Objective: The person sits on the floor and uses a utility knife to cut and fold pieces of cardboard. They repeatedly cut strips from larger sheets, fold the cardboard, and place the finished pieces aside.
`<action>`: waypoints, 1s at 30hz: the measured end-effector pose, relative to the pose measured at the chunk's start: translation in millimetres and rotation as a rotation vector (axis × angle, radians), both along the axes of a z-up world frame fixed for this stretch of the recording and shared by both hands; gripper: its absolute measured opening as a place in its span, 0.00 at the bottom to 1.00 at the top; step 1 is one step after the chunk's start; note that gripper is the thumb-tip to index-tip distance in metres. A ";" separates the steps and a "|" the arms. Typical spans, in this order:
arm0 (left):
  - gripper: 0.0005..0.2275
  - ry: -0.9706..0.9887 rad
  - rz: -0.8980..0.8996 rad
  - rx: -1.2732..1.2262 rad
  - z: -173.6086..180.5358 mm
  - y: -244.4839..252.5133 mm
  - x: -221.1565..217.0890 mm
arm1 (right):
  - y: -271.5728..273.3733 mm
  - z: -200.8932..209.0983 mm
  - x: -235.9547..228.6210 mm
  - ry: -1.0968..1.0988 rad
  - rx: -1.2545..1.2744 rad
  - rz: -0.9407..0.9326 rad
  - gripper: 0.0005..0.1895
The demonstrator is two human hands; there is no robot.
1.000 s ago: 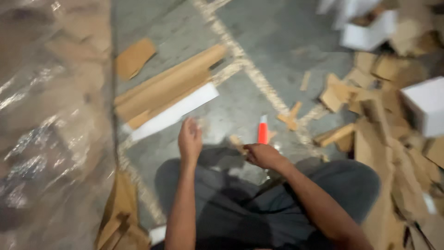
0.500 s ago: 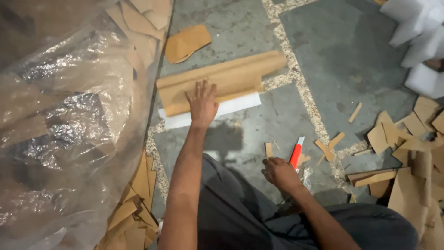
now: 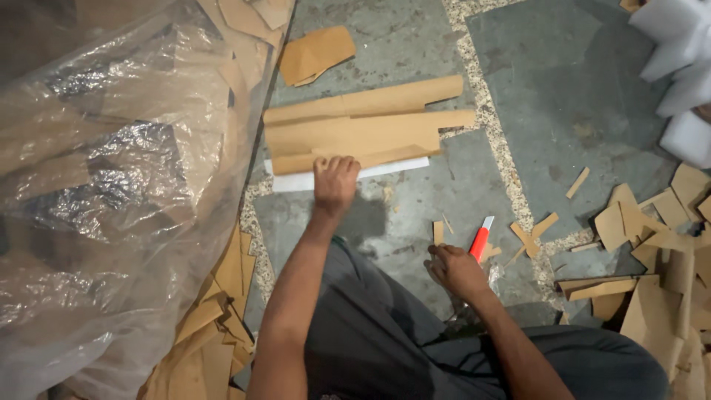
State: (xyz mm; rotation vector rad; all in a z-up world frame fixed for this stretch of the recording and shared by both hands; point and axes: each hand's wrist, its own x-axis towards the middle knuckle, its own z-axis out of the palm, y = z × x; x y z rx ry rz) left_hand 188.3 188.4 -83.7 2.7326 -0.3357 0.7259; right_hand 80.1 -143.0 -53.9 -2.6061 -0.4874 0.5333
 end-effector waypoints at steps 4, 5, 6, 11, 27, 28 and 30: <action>0.03 -0.066 0.010 0.095 17.1 -35.5 -37.7 | -3.1 -3.8 -2.1 0.076 0.134 -0.222 0.20; 0.02 0.007 0.000 0.118 18.0 -46.2 -48.7 | -5.7 -5.6 -0.9 0.100 0.118 -0.295 0.20; 0.02 0.079 -0.010 0.141 17.4 -54.6 -58.4 | -8.5 -7.7 1.2 0.124 0.103 -0.368 0.20; 0.05 0.230 -0.234 0.244 -6.5 -73.1 -86.0 | -31.2 -15.3 -3.0 -0.132 -0.056 -0.413 0.19; 0.18 0.774 -0.226 0.145 -64.6 -101.0 -85.4 | -70.5 -74.9 -28.9 0.073 -0.175 -0.728 0.28; 0.16 0.776 -0.186 0.134 -67.3 -105.9 -84.4 | -75.6 -80.9 -28.1 0.062 -0.140 -0.773 0.27; 0.16 0.779 -0.117 0.115 -64.6 -120.7 -83.6 | -88.6 -88.2 -26.4 0.152 0.018 -0.910 0.25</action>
